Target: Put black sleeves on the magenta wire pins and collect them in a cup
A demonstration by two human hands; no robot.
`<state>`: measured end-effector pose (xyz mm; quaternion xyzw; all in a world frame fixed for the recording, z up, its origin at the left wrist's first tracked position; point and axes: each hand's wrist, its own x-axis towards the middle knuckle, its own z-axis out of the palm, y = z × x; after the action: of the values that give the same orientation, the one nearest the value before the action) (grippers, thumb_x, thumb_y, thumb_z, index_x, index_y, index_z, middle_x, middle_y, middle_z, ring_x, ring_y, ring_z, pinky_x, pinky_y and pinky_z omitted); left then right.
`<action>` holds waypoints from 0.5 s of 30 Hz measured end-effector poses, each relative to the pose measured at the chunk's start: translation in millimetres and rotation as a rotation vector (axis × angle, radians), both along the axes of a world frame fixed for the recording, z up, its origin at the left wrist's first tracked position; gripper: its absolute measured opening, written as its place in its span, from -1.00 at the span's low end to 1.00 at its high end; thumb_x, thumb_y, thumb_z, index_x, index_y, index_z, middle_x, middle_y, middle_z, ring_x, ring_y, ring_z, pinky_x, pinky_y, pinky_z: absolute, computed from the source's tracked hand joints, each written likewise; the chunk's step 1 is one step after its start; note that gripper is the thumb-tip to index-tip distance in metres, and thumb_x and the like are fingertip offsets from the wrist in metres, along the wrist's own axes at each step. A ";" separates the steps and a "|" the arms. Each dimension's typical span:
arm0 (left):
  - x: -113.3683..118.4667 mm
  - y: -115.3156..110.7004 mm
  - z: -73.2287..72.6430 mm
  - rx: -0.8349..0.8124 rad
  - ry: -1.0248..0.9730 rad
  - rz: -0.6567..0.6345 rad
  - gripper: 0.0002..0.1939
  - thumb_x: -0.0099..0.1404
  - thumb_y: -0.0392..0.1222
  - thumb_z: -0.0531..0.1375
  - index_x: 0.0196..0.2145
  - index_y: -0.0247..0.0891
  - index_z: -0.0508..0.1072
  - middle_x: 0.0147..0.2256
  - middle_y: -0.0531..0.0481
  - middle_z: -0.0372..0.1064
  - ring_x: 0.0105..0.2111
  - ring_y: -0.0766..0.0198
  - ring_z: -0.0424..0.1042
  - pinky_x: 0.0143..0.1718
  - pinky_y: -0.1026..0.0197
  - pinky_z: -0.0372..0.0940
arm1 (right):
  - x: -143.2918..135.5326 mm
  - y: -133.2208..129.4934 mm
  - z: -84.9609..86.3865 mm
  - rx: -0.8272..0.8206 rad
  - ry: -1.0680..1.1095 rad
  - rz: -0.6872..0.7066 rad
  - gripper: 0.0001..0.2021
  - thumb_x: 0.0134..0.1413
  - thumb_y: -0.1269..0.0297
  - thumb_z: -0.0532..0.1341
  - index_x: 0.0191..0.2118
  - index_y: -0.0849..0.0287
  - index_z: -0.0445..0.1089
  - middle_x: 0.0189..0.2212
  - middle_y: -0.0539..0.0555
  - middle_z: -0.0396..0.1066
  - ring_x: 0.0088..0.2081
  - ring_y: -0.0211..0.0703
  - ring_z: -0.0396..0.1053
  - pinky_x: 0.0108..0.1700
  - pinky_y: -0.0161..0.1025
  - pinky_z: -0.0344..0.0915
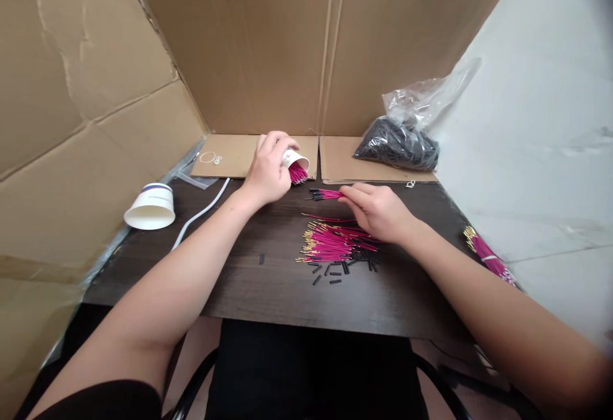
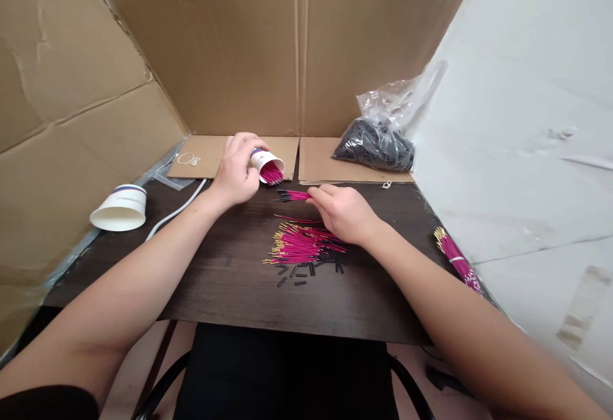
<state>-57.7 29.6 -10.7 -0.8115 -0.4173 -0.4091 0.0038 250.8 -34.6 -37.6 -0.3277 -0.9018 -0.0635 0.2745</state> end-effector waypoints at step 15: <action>-12.9 10.6 -19.1 -0.203 0.149 -0.032 -0.40 0.26 -0.30 0.42 0.25 -0.07 0.55 0.27 -0.18 0.42 0.32 -0.20 0.43 0.38 -0.33 0.45 | 0.6 -1.7 -2.3 -0.085 0.147 -0.105 -0.64 0.72 0.20 0.09 -0.05 0.19 0.60 -0.22 0.18 0.61 -0.27 -0.11 0.46 -0.19 -0.16 0.35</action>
<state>-70.5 40.3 -29.8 -0.8424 -0.4419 -0.3035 -0.0539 251.5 -36.3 -39.8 -0.3898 -0.8626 -0.0153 0.3221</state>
